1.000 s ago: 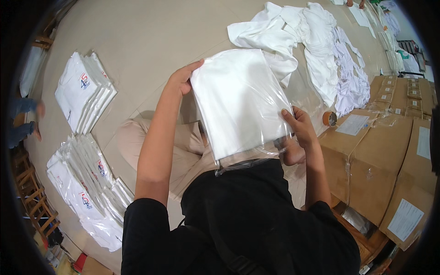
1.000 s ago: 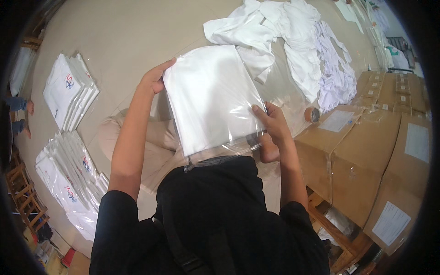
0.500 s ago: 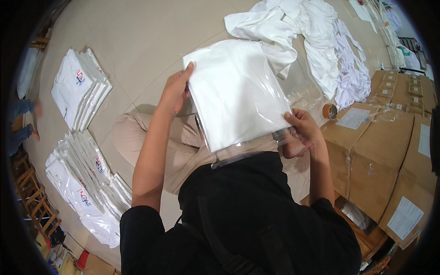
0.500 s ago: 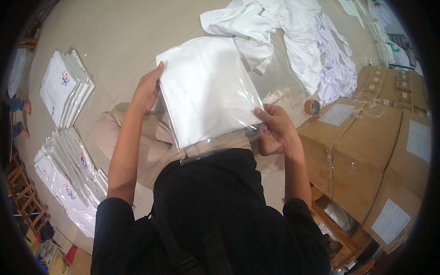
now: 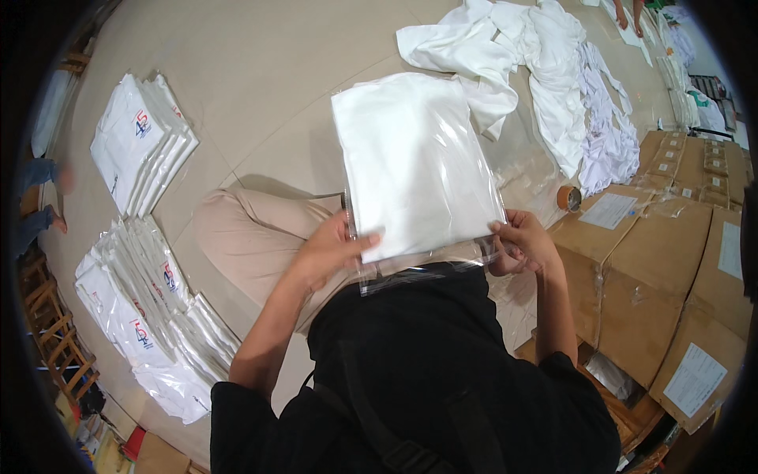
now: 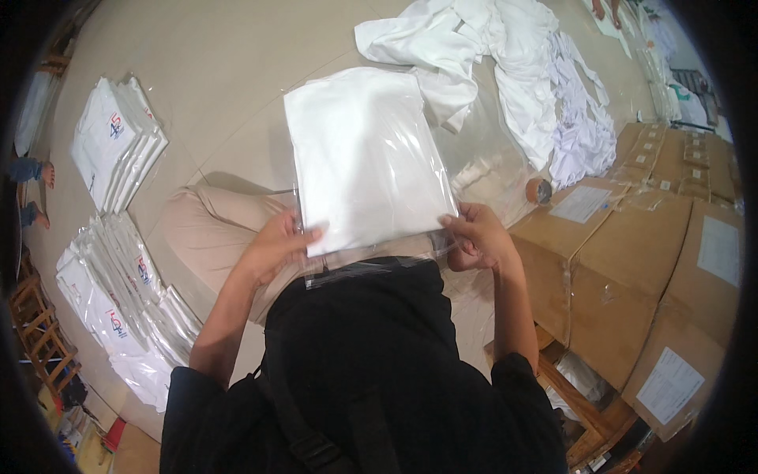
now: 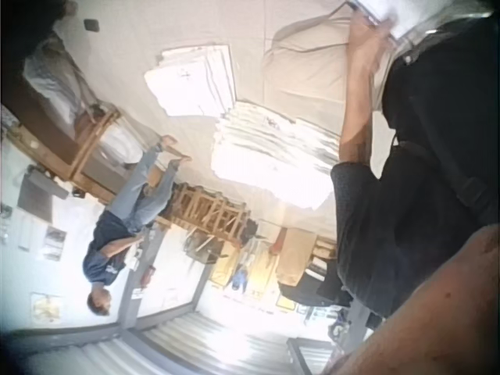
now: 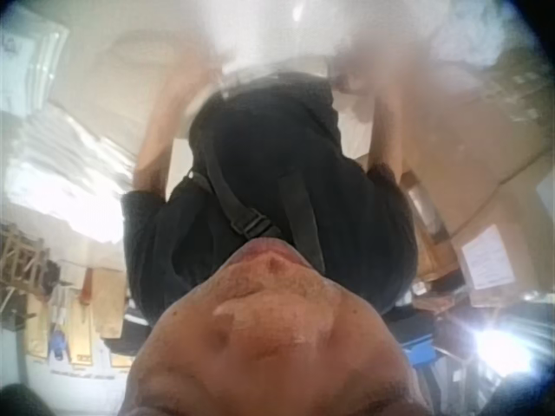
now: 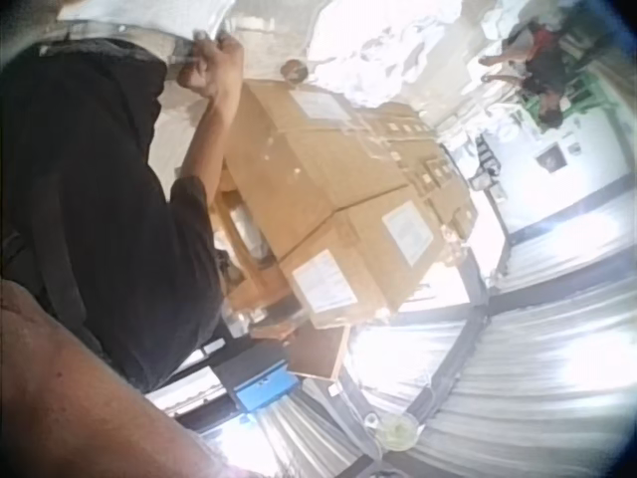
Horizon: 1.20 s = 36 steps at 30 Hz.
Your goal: The person folds white polo shirts and places them into clear plastic bags. They also use scissors to trim loose threads from the shirts before folding and packaging them.
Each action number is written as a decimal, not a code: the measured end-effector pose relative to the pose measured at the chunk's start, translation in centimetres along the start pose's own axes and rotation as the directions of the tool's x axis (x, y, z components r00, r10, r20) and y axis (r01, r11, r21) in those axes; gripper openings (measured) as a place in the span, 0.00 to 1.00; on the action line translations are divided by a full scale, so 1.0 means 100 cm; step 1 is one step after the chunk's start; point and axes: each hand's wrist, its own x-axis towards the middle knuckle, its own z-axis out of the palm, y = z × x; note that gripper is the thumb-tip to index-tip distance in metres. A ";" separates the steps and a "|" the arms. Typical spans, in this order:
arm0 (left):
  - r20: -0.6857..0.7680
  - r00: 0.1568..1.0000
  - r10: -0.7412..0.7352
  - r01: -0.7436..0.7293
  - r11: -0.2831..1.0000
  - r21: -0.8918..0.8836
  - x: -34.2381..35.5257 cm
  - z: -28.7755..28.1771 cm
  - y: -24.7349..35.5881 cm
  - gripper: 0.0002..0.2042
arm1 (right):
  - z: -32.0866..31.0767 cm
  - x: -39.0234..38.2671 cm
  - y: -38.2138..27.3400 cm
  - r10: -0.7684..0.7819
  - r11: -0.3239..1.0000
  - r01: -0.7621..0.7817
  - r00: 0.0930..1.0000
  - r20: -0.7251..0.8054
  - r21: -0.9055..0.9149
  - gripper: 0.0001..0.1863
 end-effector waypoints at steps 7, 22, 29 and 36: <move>-0.063 0.996 0.060 -0.056 0.996 0.070 -0.052 -0.012 -0.038 0.21 | -0.021 -0.031 -0.004 0.099 0.970 -0.097 0.995 -0.003 -0.223 0.13; 0.383 0.338 0.860 -0.604 -0.114 0.789 -0.035 -0.008 -0.061 0.11 | 0.151 -0.026 -0.049 -0.669 0.443 0.646 0.700 0.250 -0.621 0.08; 0.315 0.244 0.917 -0.674 -0.074 0.735 -0.041 -0.005 -0.043 0.11 | 0.195 -0.017 -0.033 -0.539 0.494 0.705 0.708 0.456 -0.509 0.09; 0.252 0.209 0.945 -0.704 -0.034 0.709 -0.041 -0.001 -0.043 0.12 | 0.199 -0.018 -0.033 -0.470 0.592 0.643 0.765 0.440 -0.487 0.10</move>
